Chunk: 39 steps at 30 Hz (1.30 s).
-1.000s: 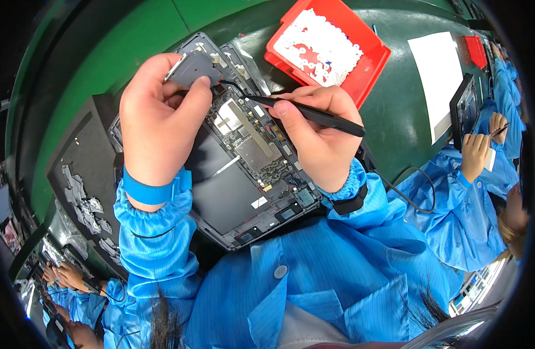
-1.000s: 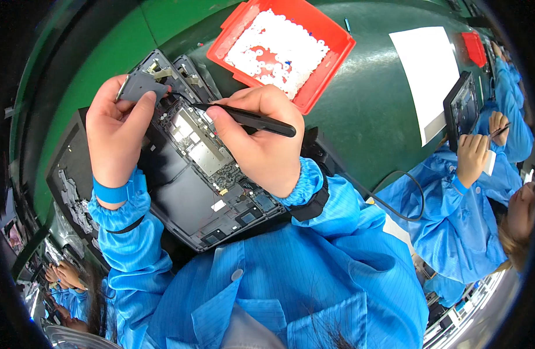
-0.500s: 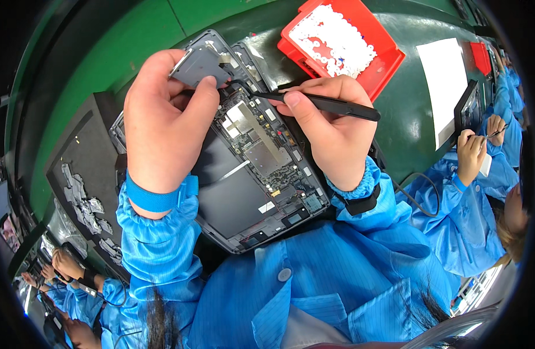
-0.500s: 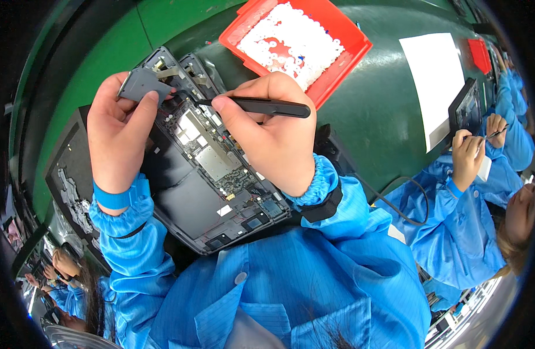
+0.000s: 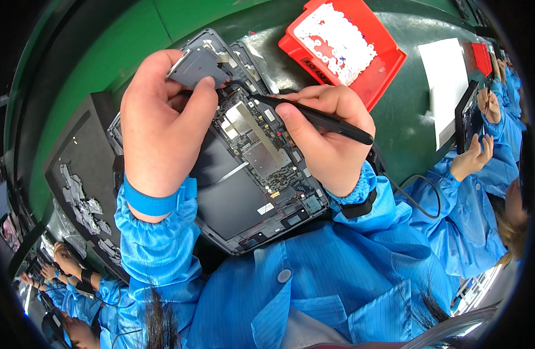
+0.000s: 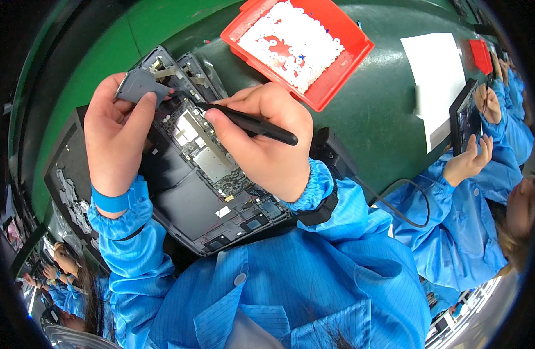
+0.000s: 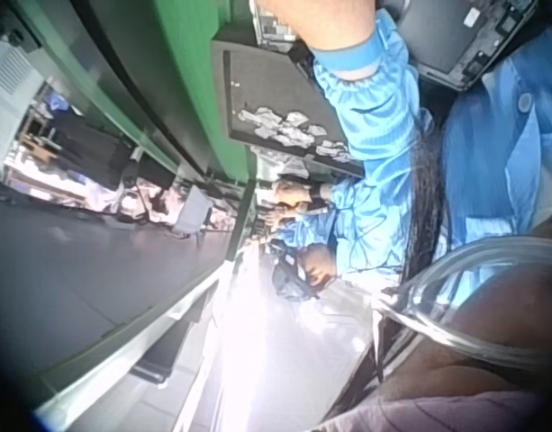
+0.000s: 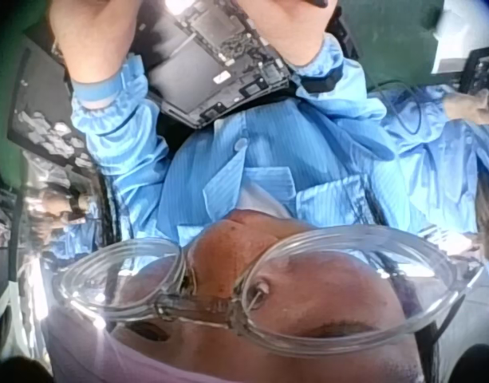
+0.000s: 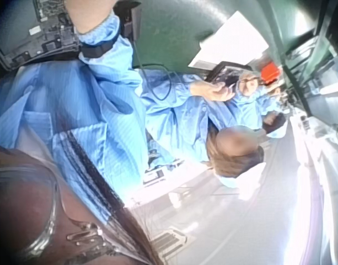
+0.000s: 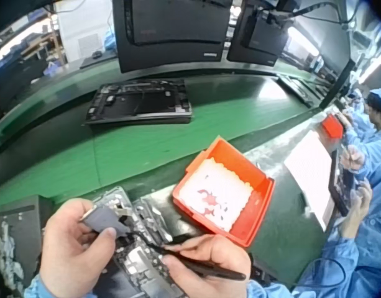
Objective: The person assembles internal components of a tablet by placing a motherboard, ribbon cable, and plastic components into a tablet housing, using tweezers for precise placement.
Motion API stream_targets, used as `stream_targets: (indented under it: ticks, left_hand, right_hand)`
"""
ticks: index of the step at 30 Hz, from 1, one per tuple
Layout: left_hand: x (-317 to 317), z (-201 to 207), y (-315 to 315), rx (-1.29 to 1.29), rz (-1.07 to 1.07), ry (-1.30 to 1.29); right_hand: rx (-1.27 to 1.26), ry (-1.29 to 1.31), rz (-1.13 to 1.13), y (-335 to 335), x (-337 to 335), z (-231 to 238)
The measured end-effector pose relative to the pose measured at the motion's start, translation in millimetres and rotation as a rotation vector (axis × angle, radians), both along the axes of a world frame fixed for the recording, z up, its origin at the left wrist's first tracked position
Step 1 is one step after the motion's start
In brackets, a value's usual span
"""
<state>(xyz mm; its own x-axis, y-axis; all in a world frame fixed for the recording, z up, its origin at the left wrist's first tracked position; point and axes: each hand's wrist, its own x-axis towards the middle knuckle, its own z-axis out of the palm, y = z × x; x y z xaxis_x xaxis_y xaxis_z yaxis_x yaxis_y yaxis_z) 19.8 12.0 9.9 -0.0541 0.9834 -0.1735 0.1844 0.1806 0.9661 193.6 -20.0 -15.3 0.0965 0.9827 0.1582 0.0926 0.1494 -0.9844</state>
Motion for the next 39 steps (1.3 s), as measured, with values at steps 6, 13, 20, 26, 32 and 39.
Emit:
stream_targets:
  ticks: [6, 13, 20, 26, 32, 39]
  left_hand:
    - [-3.2, -2.3, -2.1, 0.013, -0.022, 0.071]
    - [-6.5, -12.7, -1.5, 0.092, -0.042, 0.32]
    - [0.0, -10.8, -1.5, 0.071, -0.054, 0.42]
    - [2.1, -6.6, -4.5, 0.09, -0.045, 0.49]
    - [8.1, -3.6, -4.1, 0.159, -0.06, 0.59]
    - [8.4, -5.5, -3.7, 0.217, -0.075, 0.607]
  right_hand:
    - [0.025, -0.109, 0.002, -2.1, -3.1, 7.2]
    - [0.202, -0.155, 0.017, -3.2, -5.1, -1.1]
    - [0.301, -0.16, 0.064, -3.9, -2.7, -4.4]
    - [0.341, -0.296, 0.183, -7.0, 1.3, -2.1]
    - [0.481, -0.298, 0.106, -1.9, 1.7, -7.7]
    - [0.485, -0.3, 0.095, -2.2, 1.1, -8.9]
